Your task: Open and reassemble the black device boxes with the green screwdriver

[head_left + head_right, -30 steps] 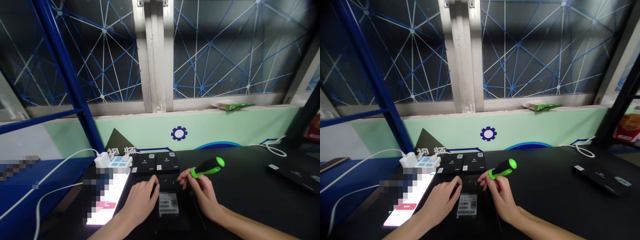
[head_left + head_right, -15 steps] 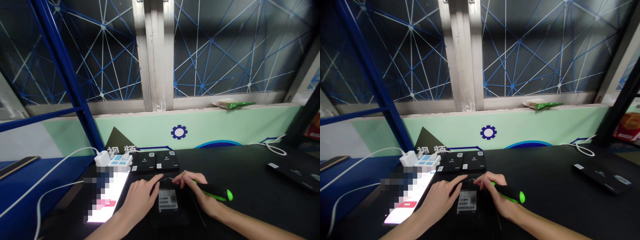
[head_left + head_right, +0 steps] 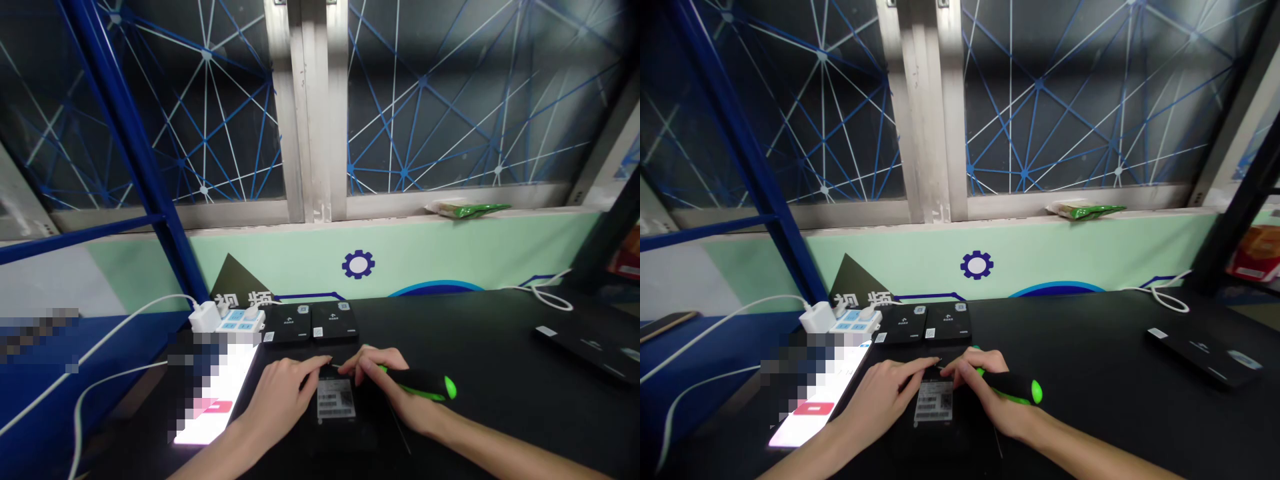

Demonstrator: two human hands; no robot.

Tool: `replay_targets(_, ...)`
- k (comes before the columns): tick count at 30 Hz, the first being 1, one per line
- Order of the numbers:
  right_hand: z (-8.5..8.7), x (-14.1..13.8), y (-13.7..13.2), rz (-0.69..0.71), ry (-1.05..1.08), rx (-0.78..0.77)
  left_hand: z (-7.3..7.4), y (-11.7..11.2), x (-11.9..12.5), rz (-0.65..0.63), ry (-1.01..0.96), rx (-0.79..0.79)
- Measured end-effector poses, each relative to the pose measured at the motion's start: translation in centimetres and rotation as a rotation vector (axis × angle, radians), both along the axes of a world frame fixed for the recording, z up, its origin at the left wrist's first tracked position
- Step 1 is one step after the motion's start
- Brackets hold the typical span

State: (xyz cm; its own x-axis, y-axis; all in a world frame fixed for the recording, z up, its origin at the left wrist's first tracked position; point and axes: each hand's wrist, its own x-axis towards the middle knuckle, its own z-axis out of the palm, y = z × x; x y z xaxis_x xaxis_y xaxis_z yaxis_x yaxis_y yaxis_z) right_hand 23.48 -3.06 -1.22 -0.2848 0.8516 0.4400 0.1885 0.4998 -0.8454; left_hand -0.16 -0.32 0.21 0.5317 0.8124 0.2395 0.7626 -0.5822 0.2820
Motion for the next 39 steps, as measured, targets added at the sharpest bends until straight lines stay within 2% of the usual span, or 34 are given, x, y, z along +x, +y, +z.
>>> replay_targets(8, 0.1, 0.0, -0.1, -0.008, 0.014, -0.006, 0.2, 0.0, 0.1, -0.015, -0.035, -0.006)
replay_targets(13, 0.1, 0.1, -0.1, -0.005, 0.094, 0.052, 0.3, 0.0, 0.0, -0.010, -0.032, -0.024)
replay_targets(18, -0.1, 0.1, 0.1, -0.061, 0.153, 0.063, 0.2, 0.0, 0.0, -0.014, -0.030, -0.022)
replay_targets(23, -0.1, 0.0, 0.2, -0.082, 0.208, 0.022, 0.2, -0.1, 0.0, 0.087, 0.084, 0.026)
replay_targets(26, 0.1, -0.1, 0.3, -0.111, 0.250, 0.002, 0.8, -0.3, 0.2, 0.193, 0.134, 0.043)
replay_targets(28, 0.2, -0.1, 0.5, -0.138, 0.280, 0.014, 1.3, -0.3, 0.3, 0.218, 0.175, 0.059)
replay_targets(33, -0.2, 0.4, 1.4, -0.225, 0.396, 0.043, 1.8, -0.2, 0.3, 0.179, 0.192, 0.042)
replay_targets(39, 0.2, 2.0, 3.0, -0.244, 0.716, -0.091, 1.2, -0.3, 0.4, 0.118, 0.058, -0.062)
